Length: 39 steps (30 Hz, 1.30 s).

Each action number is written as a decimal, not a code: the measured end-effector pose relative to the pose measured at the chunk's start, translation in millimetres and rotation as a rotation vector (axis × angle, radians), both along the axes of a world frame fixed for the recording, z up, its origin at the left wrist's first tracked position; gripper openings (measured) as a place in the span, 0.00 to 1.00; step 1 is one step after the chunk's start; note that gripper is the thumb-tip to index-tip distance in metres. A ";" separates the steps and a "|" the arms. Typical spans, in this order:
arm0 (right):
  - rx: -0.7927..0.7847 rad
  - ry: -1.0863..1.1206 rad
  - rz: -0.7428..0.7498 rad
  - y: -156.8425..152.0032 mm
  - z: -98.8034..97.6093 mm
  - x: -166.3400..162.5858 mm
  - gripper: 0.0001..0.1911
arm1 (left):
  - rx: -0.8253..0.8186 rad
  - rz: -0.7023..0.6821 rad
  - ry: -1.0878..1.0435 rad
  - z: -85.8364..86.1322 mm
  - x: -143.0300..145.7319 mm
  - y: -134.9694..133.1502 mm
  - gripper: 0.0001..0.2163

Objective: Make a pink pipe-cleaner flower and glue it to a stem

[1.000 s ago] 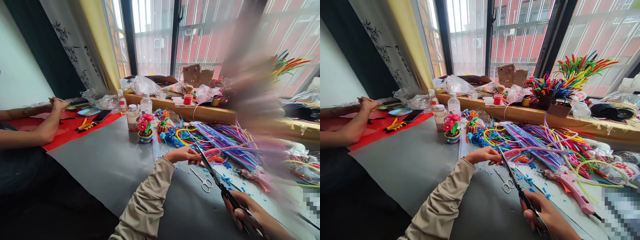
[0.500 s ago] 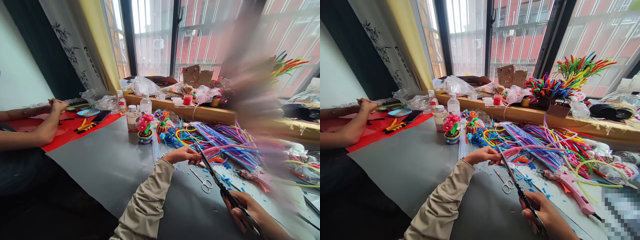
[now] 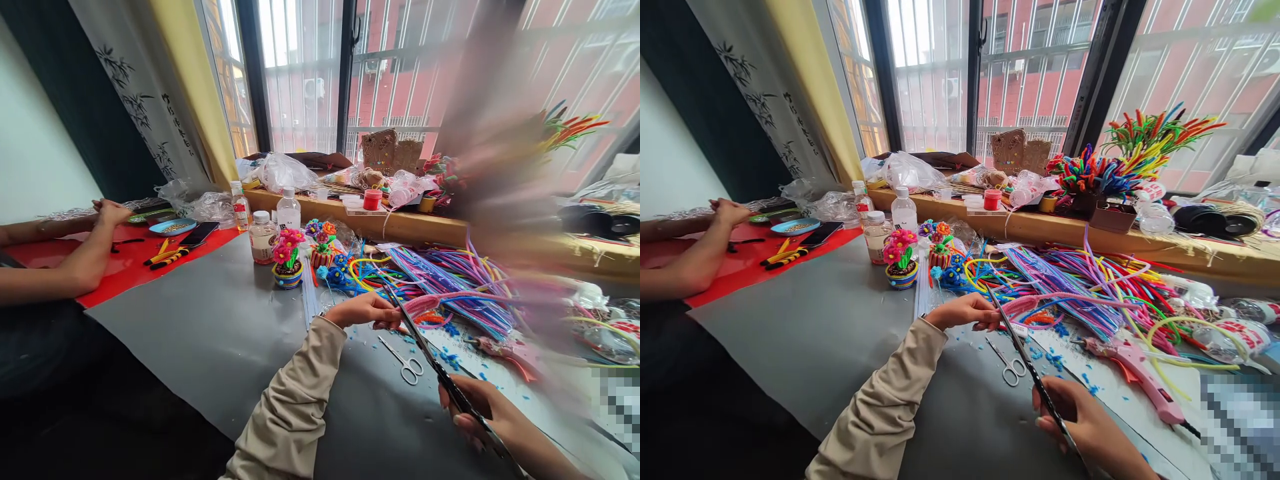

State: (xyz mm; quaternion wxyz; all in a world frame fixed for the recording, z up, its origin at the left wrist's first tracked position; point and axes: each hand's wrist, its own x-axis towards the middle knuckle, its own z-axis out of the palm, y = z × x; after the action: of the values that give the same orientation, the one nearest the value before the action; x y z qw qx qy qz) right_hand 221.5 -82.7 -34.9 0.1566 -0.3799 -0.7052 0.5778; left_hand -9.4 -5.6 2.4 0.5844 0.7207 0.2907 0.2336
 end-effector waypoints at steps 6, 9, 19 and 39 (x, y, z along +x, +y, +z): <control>0.017 -0.006 -0.036 -0.9 -3.6 0.3 0.25 | -0.007 -0.003 -0.013 0.9 1.0 1.3 0.19; 0.038 -0.004 -0.023 -1.3 -2.7 -0.1 0.25 | 0.001 -0.012 -0.022 2.9 1.4 -0.1 0.19; 0.019 0.001 -0.023 -2.1 -2.6 -3.3 0.24 | 0.003 -0.019 -0.042 2.1 1.6 0.8 0.18; 0.043 -0.012 0.017 -0.7 -2.0 2.1 0.26 | -0.010 -0.062 -0.065 -2.1 2.9 0.2 0.17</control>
State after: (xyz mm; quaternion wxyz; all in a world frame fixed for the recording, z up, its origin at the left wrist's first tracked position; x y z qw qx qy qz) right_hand 223.6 -83.4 -36.9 0.1555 -0.3740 -0.7216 0.5614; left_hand -6.4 -5.5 0.3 0.6041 0.7184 0.2503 0.2374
